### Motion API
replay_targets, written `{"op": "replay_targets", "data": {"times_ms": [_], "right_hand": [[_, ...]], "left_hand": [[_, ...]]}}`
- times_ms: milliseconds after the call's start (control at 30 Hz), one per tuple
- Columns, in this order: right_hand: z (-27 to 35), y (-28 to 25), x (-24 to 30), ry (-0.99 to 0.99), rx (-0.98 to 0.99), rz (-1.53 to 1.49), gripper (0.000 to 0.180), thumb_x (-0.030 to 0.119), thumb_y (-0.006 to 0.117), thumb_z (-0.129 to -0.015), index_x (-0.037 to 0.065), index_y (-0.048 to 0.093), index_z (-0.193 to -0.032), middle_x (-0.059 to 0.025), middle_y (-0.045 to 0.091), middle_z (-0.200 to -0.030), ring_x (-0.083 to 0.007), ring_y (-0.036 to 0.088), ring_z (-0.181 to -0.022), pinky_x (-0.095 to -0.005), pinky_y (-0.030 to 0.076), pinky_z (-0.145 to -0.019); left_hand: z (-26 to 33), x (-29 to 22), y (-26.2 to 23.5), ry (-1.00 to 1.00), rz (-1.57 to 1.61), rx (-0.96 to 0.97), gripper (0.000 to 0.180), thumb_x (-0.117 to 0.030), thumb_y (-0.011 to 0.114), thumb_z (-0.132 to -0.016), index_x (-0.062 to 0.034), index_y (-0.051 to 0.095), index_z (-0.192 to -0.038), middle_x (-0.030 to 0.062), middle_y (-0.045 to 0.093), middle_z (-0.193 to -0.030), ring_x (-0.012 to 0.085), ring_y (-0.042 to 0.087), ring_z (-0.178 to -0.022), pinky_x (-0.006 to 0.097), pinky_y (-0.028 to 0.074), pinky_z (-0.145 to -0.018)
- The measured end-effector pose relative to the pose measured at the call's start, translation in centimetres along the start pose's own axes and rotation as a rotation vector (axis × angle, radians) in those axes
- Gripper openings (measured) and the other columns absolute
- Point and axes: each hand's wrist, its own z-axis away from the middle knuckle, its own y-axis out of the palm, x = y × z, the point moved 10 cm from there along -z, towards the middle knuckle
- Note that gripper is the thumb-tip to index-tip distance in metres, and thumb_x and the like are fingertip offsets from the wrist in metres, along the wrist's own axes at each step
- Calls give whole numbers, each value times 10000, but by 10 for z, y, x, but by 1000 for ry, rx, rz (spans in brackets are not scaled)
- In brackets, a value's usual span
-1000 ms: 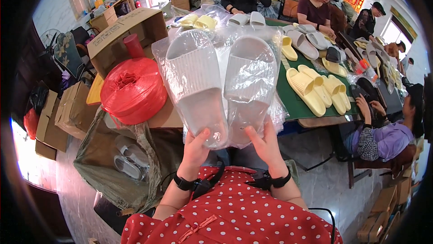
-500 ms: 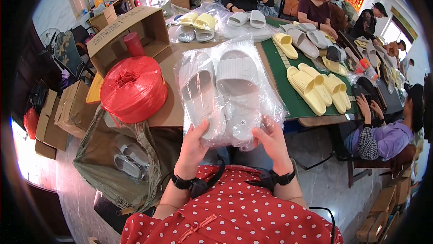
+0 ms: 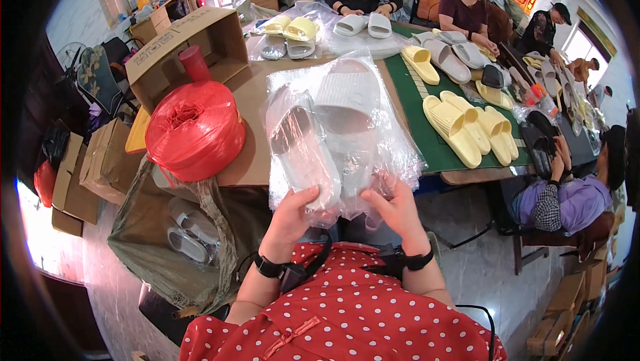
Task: The recorder is packing pairs of plastic slides into clear plastic bags.
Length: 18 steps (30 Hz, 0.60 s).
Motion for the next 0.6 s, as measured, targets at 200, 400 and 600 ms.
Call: {"op": "replay_targets", "data": {"times_ms": [200, 400, 600], "right_hand": [[2, -49, 16, -42, -90, -298, 534, -10, 730, -825, 44, 569, -1331, 5, 618, -1045, -96, 563, -859, -240, 462, -763], [27, -76, 81, -431, -717, 766, 419, 34, 757, -794, 67, 622, -1190, -30, 568, -886, -122, 508, -718, -235, 407, -631], [21, -32, 44, -62, -244, -61, 437, 140, 727, -888, 14, 583, -1280, -62, 648, -999, -117, 587, -839, -255, 480, -741]], "left_hand": [[0, -12, -21, 122, 123, -162, 457, -191, 587, -951, 2, 492, -1354, 124, 648, -1194, 259, 644, -1043, 397, 523, -871], [1, -19, -12, 227, 11, -123, 474, -179, 600, -933, -15, 493, -1364, 108, 632, -1226, 244, 617, -1120, 398, 497, -956], [10, -34, 8, 380, -214, -185, 526, -147, 642, -897, -7, 481, -1378, 90, 602, -1267, 226, 586, -1166, 385, 464, -1004]]}}
